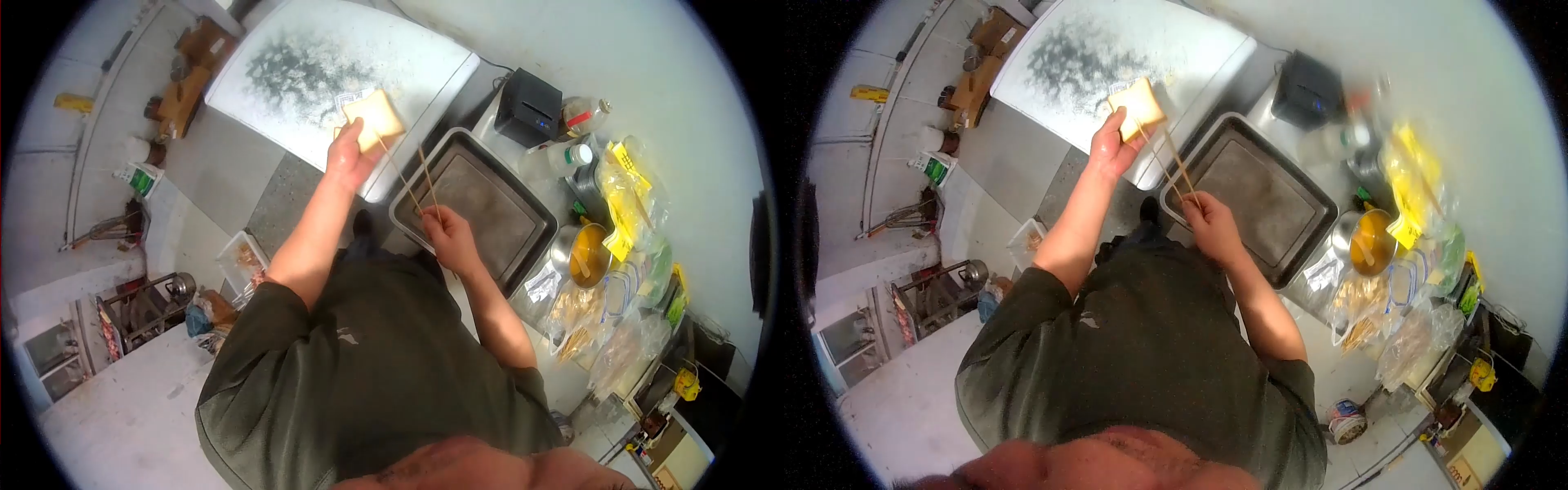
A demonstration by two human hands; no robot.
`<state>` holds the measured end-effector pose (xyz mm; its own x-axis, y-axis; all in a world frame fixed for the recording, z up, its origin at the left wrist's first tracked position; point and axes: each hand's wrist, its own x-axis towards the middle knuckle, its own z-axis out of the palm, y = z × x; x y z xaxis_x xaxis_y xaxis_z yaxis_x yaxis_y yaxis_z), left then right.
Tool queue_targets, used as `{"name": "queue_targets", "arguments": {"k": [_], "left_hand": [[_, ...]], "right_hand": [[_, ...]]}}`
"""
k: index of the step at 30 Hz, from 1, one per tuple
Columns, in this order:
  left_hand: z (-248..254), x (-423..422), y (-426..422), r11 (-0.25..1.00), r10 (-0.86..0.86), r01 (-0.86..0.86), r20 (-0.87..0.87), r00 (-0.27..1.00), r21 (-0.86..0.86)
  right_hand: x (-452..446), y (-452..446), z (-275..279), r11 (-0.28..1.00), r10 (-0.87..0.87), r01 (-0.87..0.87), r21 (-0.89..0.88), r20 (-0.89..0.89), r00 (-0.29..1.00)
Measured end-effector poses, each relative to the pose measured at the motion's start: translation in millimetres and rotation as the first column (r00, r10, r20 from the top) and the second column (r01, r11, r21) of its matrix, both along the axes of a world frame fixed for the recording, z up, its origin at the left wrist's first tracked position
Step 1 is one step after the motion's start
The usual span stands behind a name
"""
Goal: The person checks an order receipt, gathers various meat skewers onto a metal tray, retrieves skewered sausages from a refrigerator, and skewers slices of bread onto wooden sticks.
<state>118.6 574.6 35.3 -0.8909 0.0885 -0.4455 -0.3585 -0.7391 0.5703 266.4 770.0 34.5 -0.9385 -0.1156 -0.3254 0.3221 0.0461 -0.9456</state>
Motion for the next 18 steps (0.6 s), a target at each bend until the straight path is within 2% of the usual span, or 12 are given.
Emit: {"name": "queue_targets", "arguments": {"k": [2,10,13,16,18], "left_hand": [[5,-8,-2,0.998,-0.043,0.047,-0.084,0.996,0.04],[-10,-39,-22,0.994,-0.044,0.055,-0.117,0.992,0.09],[-9,-46,-26,0.994,-0.054,0.064,-0.11,0.992,0.085],[-7,-49,-26,0.996,-0.039,0.047,-0.097,0.994,0.077],[-8,-50,-29,0.999,-0.048,0.05,-0.101,0.994,0.015]], "right_hand": [[-2,-5,-4,0.999,-0.022,0.022,0.026,-0.011,1.0],[-8,-23,-7,0.992,-0.07,0.074,0.098,-0.038,0.997],[-8,-28,-10,0.993,-0.086,0.088,0.077,-0.031,0.996],[-10,-32,-8,0.986,-0.098,0.105,0.132,-0.064,0.993],[-13,-33,-1,0.984,-0.118,0.124,0.13,-0.053,0.992]]}}
